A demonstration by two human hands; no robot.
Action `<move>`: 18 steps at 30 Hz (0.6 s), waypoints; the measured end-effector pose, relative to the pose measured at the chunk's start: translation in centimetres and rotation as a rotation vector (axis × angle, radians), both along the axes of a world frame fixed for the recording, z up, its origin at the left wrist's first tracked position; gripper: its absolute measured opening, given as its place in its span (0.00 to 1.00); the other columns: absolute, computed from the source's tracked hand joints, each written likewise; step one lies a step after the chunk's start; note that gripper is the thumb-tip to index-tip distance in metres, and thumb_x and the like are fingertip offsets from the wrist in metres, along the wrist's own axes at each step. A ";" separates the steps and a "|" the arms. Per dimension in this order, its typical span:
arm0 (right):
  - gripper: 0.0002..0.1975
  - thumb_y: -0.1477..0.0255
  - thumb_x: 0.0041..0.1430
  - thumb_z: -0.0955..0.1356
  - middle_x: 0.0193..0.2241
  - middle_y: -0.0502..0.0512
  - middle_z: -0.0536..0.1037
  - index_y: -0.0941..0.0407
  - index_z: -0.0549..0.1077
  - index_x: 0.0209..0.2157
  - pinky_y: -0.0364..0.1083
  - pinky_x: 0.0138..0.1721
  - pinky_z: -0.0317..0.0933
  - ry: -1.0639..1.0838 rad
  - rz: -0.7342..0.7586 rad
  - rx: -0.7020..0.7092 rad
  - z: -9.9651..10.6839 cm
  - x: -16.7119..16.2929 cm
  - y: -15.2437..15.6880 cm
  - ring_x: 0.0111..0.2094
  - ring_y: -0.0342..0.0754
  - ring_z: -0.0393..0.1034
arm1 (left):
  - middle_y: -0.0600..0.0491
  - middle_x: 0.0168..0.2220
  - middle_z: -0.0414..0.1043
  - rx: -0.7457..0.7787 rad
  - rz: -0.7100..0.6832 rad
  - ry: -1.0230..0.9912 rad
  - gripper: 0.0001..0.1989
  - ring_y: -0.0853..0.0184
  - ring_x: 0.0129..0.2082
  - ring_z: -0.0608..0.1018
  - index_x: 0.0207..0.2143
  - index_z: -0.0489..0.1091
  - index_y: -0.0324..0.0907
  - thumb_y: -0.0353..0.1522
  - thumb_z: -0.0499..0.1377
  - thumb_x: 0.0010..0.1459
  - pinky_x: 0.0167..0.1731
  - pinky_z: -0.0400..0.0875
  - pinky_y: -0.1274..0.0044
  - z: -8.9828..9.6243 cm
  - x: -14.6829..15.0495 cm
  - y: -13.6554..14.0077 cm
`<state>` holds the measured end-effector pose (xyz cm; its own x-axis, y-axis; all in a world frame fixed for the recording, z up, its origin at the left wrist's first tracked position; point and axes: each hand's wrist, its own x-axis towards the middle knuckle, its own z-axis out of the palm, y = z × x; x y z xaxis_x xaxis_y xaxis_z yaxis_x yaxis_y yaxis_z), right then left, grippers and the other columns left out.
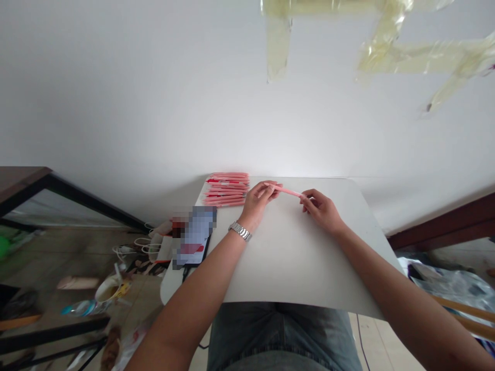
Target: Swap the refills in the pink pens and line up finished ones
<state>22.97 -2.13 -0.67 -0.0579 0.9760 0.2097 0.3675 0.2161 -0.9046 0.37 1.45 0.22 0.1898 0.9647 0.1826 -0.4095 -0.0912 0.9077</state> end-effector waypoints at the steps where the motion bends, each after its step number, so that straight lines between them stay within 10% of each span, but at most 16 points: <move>1: 0.22 0.47 0.64 0.68 0.29 0.52 0.77 0.53 0.73 0.41 0.46 0.31 0.66 0.042 -0.001 0.003 0.0 0.0 0.1 0.28 0.47 0.72 | 0.45 0.48 0.80 -0.006 -0.004 -0.005 0.15 0.63 0.47 0.81 0.42 0.77 0.42 0.43 0.67 0.60 0.57 0.73 0.65 0.0 0.0 0.0; 18: 0.19 0.49 0.64 0.68 0.38 0.53 0.76 0.51 0.68 0.38 0.47 0.34 0.72 0.468 -0.102 -0.044 0.5 0.1 0.4 0.31 0.45 0.74 | 0.45 0.43 0.79 -0.015 -0.173 0.184 0.20 0.61 0.40 0.82 0.40 0.78 0.40 0.49 0.64 0.61 0.44 0.77 0.68 0.1 -0.2 -0.6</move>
<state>23.08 -1.69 -0.15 0.1298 0.9803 0.1491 -0.0642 0.1584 -0.9853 0.21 0.84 0.29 0.3806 0.9174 0.1160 -0.2459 -0.0205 0.9691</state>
